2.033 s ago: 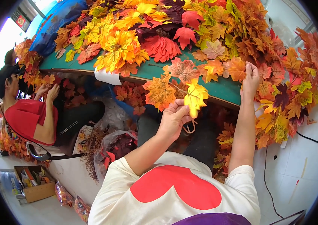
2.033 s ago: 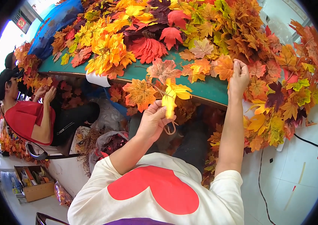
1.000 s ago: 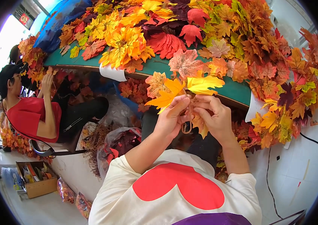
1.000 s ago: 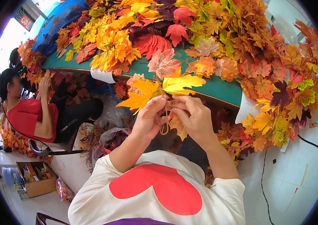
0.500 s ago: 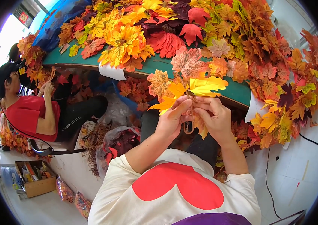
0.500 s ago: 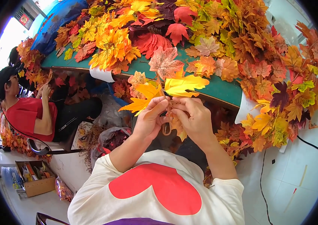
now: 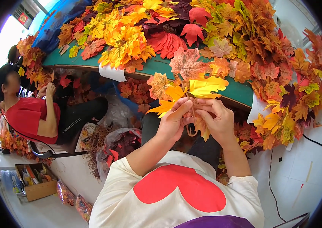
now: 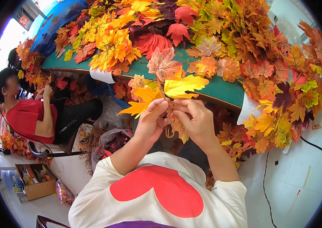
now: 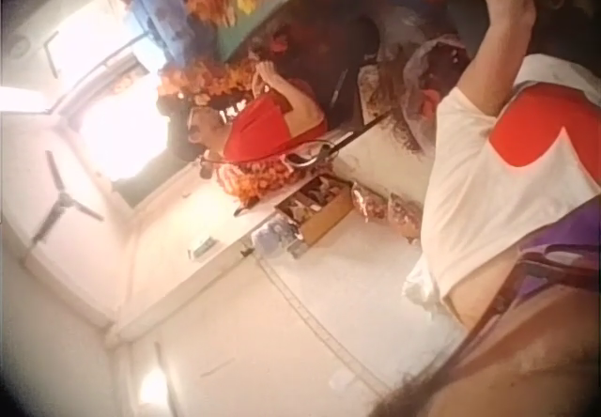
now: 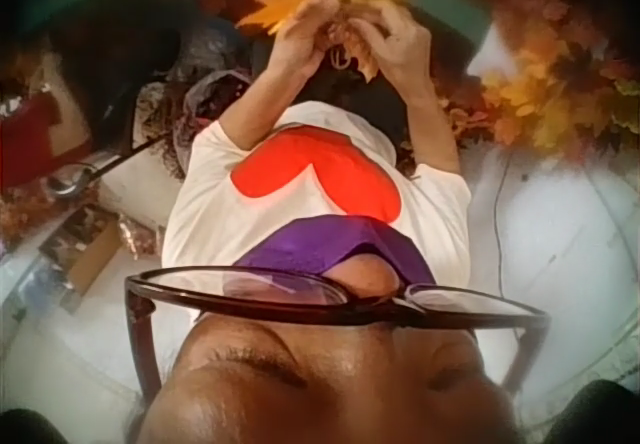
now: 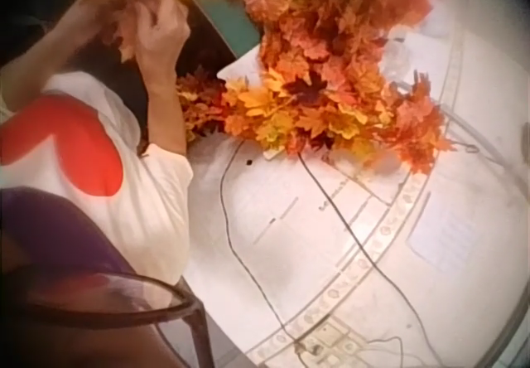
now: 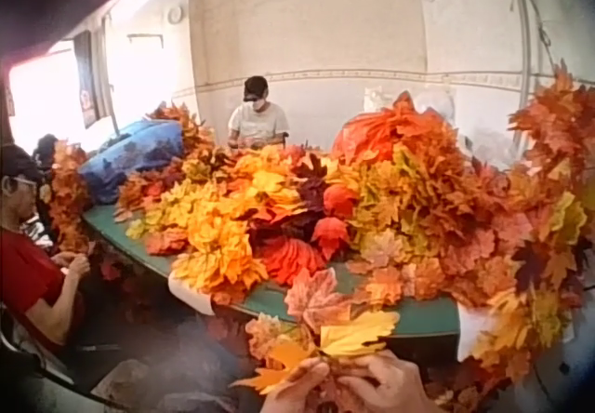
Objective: The person assembles a decorative garland by attaching artificial maple leaves to a central twine by hand.
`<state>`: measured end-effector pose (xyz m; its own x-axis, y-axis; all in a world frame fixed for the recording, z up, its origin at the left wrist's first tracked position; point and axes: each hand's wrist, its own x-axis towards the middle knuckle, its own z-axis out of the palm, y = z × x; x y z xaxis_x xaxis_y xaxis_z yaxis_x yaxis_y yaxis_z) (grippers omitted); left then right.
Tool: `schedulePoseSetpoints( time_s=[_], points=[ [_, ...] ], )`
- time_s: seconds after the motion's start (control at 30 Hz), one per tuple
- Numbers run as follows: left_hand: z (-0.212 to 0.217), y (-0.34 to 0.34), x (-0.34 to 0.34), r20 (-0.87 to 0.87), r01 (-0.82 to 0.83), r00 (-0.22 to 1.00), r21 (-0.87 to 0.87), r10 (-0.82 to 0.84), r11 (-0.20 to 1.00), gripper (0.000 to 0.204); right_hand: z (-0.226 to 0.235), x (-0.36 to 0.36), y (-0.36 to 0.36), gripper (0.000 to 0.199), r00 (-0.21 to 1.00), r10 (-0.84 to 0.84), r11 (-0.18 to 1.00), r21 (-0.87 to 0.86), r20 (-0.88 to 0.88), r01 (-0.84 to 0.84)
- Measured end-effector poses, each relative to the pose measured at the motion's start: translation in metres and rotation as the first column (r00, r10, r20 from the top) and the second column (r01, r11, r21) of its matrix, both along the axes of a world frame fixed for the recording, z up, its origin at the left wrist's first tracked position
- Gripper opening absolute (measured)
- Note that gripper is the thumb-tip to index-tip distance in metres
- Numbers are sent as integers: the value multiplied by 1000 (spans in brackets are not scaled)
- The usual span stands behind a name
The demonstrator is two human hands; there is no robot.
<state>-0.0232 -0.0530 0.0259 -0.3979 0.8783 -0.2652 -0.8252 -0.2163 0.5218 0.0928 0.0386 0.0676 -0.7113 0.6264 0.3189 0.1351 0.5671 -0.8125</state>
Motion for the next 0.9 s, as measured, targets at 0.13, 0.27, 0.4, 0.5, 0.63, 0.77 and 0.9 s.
schedulePoseSetpoints(
  time_s=[0.13, 0.27, 0.4, 0.5, 0.63, 0.77, 0.9],
  points=[
    [-1, 0, 1, 18, -6, 1000, -3, 6, 1000, 15, -4, 0, 0, 21, 1000, 5, 1000, 6, -13, -5],
    [-1, -1, 3, 18, -13, 1000, -19, 13, 1000, 14, 0, 0, -1, 19, 1000, 1, 1000, -15, -23, -2],
    [4, -1, 4, -14, -16, 1000, -35, 15, 999, 12, -1, 0, 0, 18, 1000, 3, 1000, 21, -6, -3],
    [3, -1, 4, -47, 2, 999, -66, -5, 998, 12, -8, 0, 0, 17, 999, -3, 1000, 14, -33, 3],
    [0, -2, 0, -177, 72, 981, -57, -81, 996, 8, -8, -1, -1, 14, 999, 3, 1000, 22, -53, -2],
    [-5, -3, 0, -180, 120, 975, -59, -128, 991, 13, -8, 4, -3, 19, 999, -8, 999, -32, 43, 9],
    [-2, -5, 0, -181, 143, 972, -50, -150, 988, 8, -12, 6, 1, 24, 998, 60, 997, 50, -31, -58]
  ],
)
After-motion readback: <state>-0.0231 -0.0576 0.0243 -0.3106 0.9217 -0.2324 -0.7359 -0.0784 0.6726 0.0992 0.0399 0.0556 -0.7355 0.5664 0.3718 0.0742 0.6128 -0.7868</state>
